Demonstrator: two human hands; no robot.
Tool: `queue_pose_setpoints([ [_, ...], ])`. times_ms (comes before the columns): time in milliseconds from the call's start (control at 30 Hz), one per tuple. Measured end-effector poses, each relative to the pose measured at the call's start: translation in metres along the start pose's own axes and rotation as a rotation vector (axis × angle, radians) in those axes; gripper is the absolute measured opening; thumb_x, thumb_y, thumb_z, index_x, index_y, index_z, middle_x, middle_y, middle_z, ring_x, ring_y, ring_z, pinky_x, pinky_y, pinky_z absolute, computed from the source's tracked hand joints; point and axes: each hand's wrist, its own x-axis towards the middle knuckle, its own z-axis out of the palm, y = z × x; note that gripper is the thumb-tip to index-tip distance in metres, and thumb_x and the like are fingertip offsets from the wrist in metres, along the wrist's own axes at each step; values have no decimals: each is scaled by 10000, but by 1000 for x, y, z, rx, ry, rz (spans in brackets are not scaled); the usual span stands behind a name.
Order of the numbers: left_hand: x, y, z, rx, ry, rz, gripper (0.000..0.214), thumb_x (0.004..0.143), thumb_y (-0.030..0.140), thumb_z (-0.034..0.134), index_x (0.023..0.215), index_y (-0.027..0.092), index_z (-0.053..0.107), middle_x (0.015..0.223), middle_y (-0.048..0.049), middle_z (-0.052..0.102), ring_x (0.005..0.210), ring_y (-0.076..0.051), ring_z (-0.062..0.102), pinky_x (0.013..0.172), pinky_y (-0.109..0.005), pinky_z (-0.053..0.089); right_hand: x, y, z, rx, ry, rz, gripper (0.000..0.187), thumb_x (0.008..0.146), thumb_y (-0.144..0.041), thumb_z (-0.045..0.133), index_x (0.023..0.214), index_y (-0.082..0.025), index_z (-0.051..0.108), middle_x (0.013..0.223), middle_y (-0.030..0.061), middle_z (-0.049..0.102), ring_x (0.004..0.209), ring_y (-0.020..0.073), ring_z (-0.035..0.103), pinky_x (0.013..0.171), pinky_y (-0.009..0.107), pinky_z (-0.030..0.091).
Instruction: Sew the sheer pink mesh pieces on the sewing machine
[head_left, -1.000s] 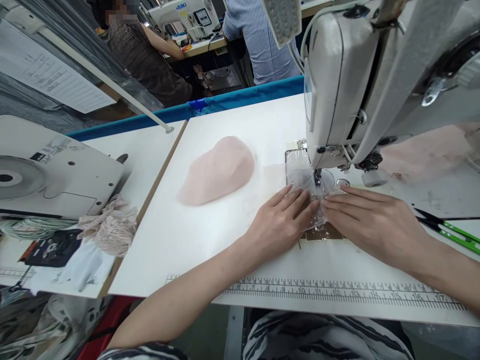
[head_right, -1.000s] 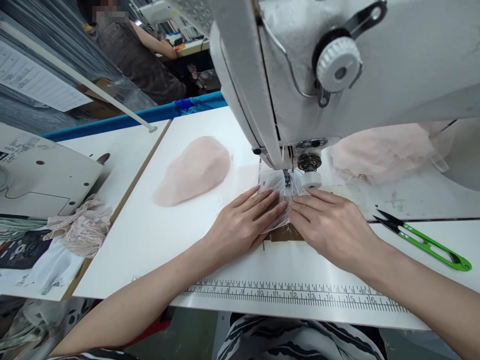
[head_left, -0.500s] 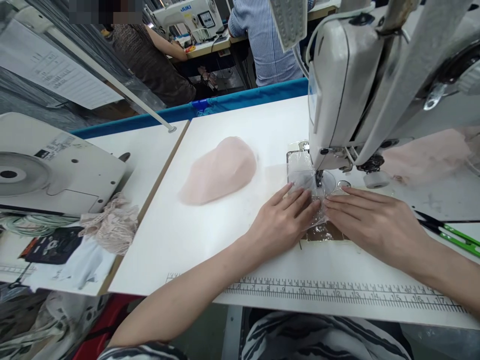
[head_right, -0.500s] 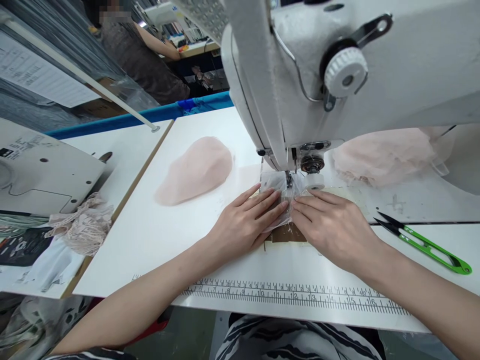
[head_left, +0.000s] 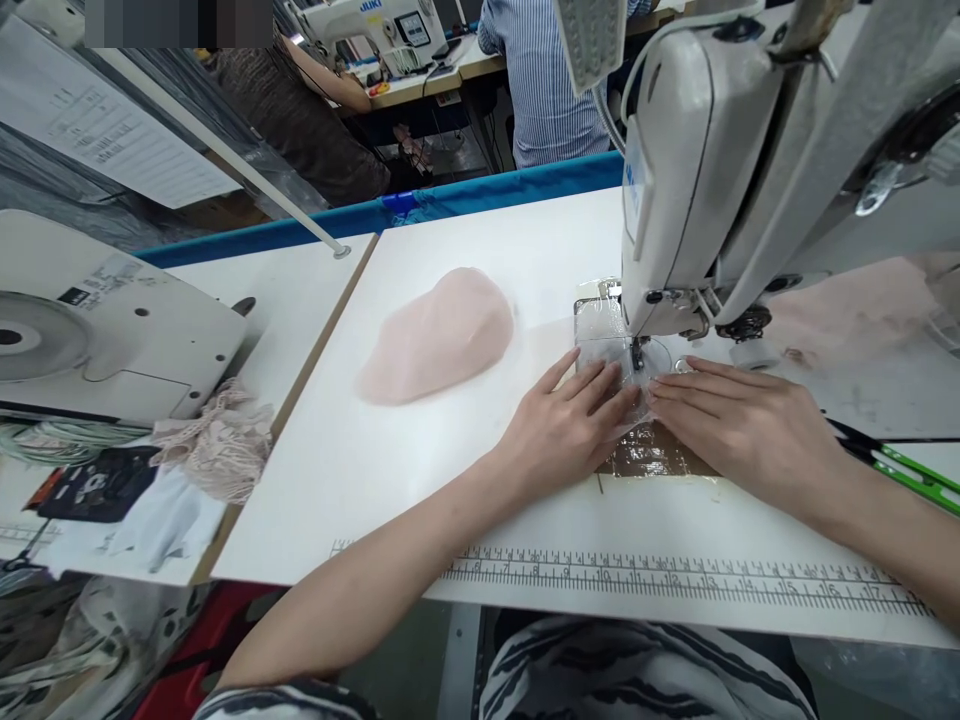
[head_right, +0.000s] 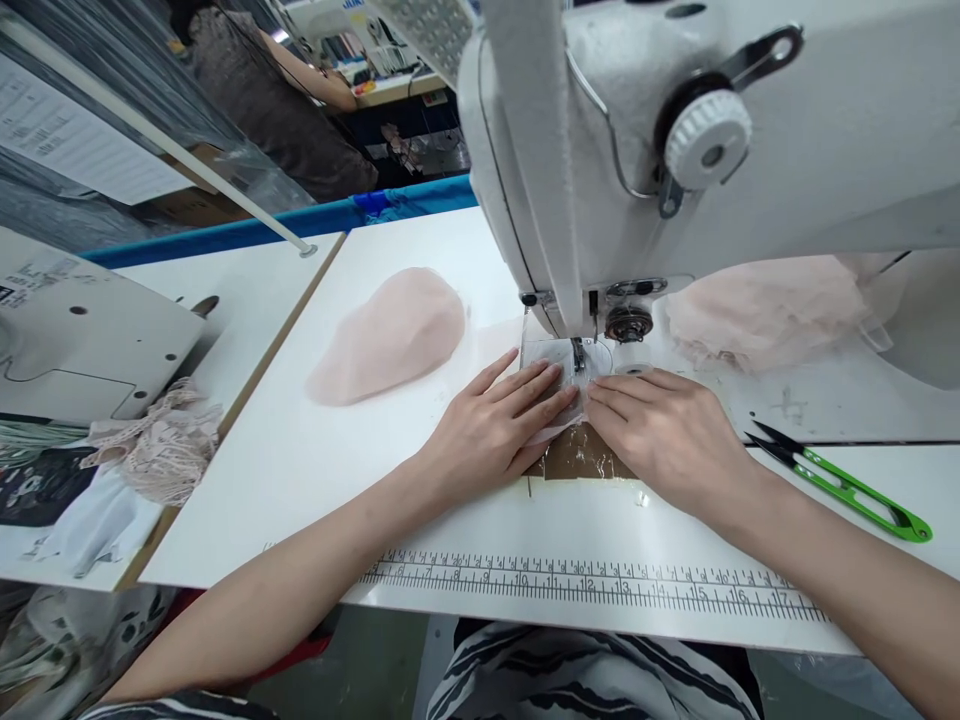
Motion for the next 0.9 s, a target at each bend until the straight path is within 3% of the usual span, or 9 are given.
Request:
queue_pose_setpoints([
  [200, -5, 2, 1, -30, 64, 79, 325, 971, 168, 485, 1242, 90, 646, 1275, -117, 686, 1219, -207, 645, 1185, -454, 404, -2, -3, 1, 0, -14, 10, 244, 913, -46, 551, 1013, -146, 749, 1114, 92, 747, 1009, 214, 725, 942, 375, 588],
  [467, -4, 1, 1, -13, 51, 59, 333, 978, 179, 473, 1240, 73, 648, 1272, -115, 685, 1218, -219, 646, 1185, -472, 403, 2, -10, -2, -6, 48, 31, 197, 933, -116, 569, 956, -107, 765, 987, 93, 773, 926, 225, 745, 852, 358, 615],
  [667, -2, 1, 0, -16, 69, 19, 331, 996, 226, 476, 1232, 76, 654, 1260, -123, 690, 1209, -241, 652, 1182, -520, 392, 1, -10, 1, -42, 29, 33, 216, 952, -147, 559, 1021, -85, 754, 1043, 106, 763, 969, 232, 735, 913, 378, 590],
  [900, -7, 15, -5, 11, 122, 74, 287, 992, 213, 496, 1161, 88, 691, 1182, -101, 731, 1152, -200, 684, 1171, -465, 425, 1, -9, 3, -62, 23, 23, 237, 968, -166, 538, 1023, -86, 755, 1059, 117, 759, 984, 228, 728, 947, 369, 558],
])
